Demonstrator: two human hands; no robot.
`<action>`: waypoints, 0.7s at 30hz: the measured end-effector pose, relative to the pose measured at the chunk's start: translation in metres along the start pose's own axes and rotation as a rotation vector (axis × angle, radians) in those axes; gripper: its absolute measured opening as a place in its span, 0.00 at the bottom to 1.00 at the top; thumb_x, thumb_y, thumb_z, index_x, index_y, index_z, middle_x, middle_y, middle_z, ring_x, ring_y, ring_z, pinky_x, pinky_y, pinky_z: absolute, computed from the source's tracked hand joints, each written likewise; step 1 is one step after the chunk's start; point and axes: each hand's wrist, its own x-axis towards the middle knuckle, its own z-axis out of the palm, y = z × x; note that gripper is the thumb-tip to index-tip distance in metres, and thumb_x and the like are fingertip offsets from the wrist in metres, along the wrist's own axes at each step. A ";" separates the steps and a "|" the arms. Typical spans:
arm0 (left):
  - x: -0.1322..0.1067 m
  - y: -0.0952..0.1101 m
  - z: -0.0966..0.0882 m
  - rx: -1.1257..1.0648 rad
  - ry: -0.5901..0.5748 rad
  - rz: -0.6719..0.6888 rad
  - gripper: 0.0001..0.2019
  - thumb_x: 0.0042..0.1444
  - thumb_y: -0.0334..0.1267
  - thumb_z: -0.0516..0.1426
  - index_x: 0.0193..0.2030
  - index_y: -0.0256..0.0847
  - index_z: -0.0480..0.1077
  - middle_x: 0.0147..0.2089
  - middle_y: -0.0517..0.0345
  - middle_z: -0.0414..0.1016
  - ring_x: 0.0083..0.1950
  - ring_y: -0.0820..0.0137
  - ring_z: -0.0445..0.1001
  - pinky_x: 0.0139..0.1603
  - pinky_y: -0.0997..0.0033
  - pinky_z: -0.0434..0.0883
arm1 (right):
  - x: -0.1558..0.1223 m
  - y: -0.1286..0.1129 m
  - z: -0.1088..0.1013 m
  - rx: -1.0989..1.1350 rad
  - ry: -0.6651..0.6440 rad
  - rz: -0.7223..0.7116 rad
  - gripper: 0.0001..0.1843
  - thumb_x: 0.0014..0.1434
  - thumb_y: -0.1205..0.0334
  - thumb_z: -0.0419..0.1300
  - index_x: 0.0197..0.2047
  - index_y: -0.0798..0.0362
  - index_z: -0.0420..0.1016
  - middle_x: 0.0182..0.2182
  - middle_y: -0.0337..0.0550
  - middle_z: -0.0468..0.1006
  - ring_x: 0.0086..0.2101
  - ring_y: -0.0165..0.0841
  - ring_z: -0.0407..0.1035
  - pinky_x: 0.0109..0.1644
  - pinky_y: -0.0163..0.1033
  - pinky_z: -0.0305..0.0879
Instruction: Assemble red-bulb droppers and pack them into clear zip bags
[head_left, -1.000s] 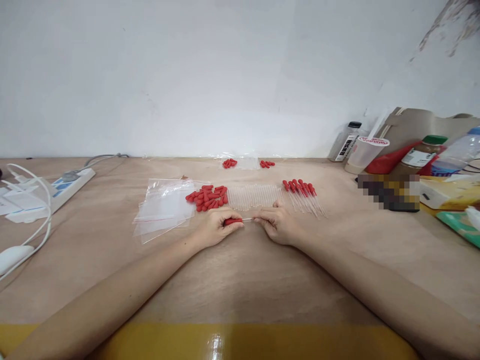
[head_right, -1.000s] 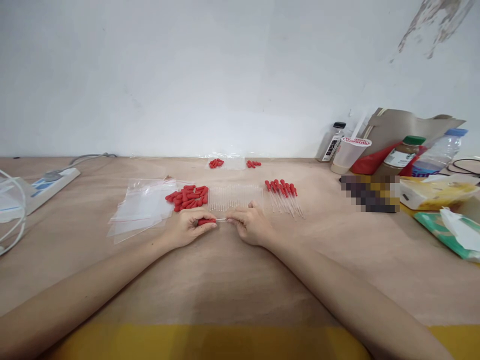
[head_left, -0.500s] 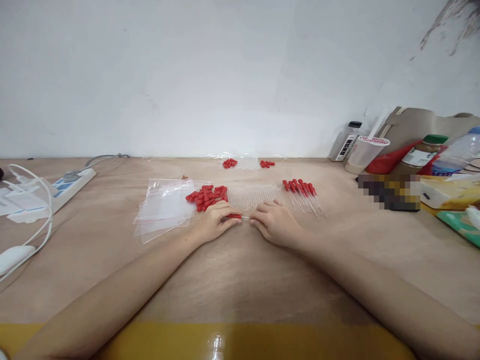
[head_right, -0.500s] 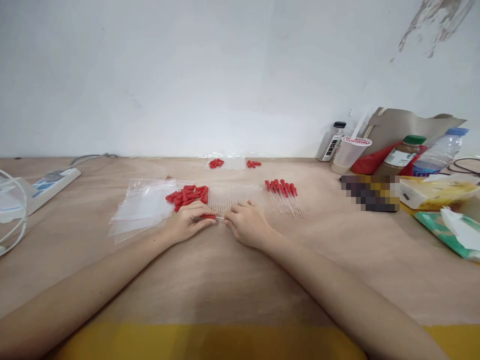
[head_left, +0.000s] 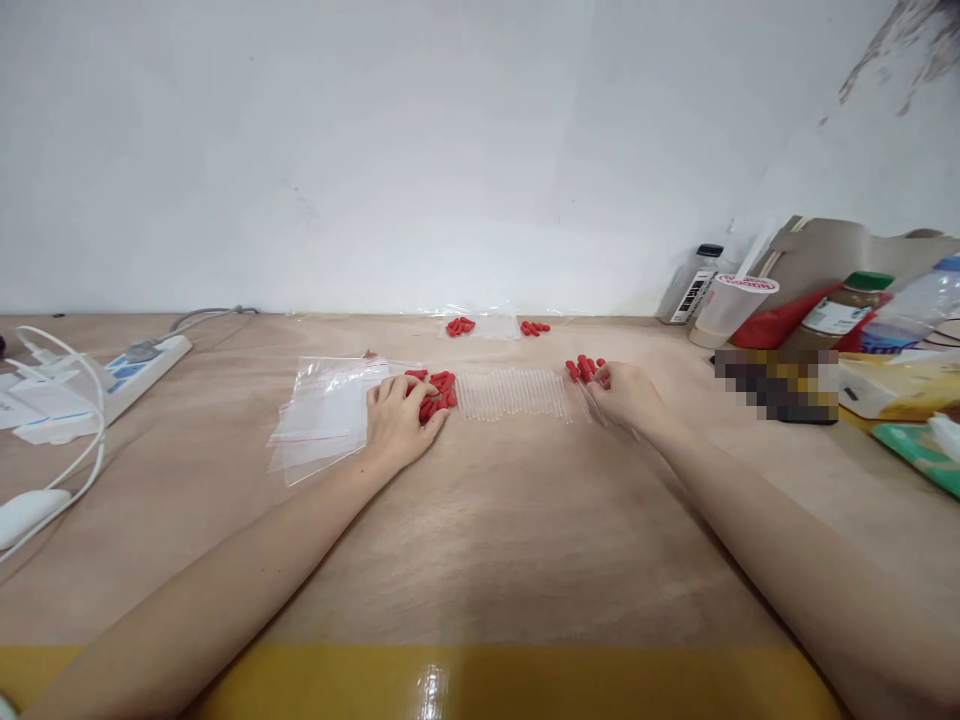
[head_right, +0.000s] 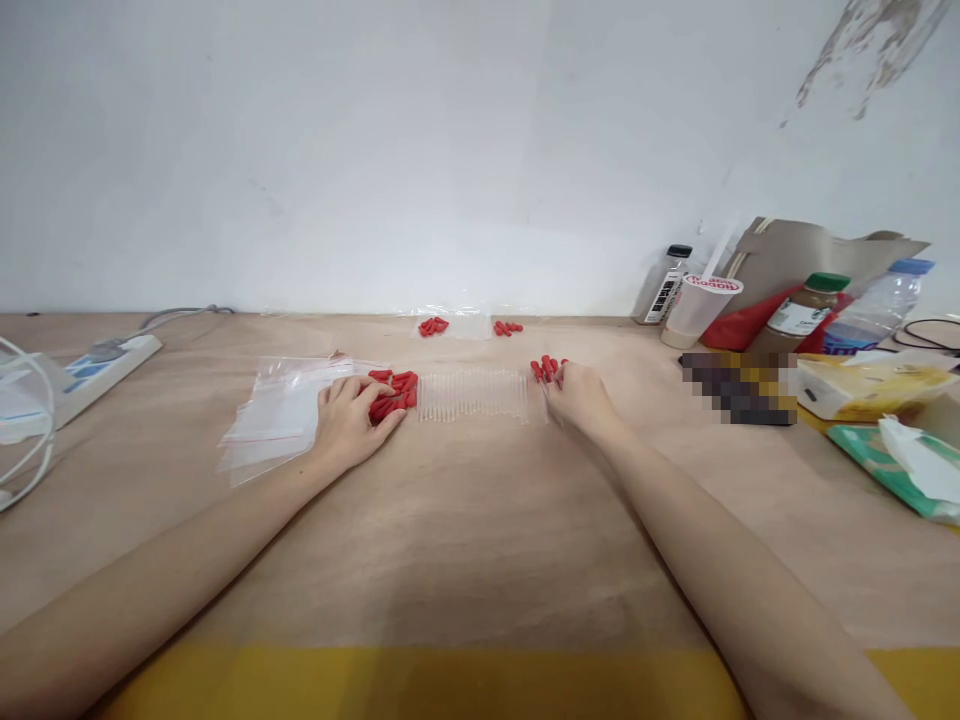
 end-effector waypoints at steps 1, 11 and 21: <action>0.000 0.000 -0.001 0.007 0.001 -0.003 0.11 0.49 0.45 0.57 0.37 0.43 0.69 0.41 0.52 0.67 0.46 0.58 0.61 0.44 0.58 0.55 | -0.001 0.000 0.001 -0.011 -0.007 -0.001 0.08 0.51 0.62 0.53 0.25 0.55 0.69 0.26 0.47 0.73 0.29 0.35 0.67 0.30 0.36 0.55; 0.000 0.002 -0.002 0.050 0.000 -0.025 0.11 0.48 0.47 0.57 0.28 0.41 0.66 0.38 0.53 0.66 0.44 0.59 0.61 0.43 0.59 0.55 | -0.005 -0.006 0.002 -0.055 0.007 0.054 0.14 0.49 0.51 0.55 0.31 0.53 0.68 0.28 0.47 0.73 0.30 0.38 0.67 0.29 0.36 0.55; 0.000 0.004 -0.003 0.104 -0.016 -0.020 0.11 0.50 0.45 0.55 0.26 0.39 0.65 0.38 0.52 0.66 0.43 0.60 0.61 0.43 0.60 0.56 | -0.013 -0.026 0.016 -0.084 -0.116 0.041 0.17 0.52 0.50 0.51 0.26 0.52 0.74 0.30 0.47 0.75 0.35 0.38 0.68 0.38 0.40 0.59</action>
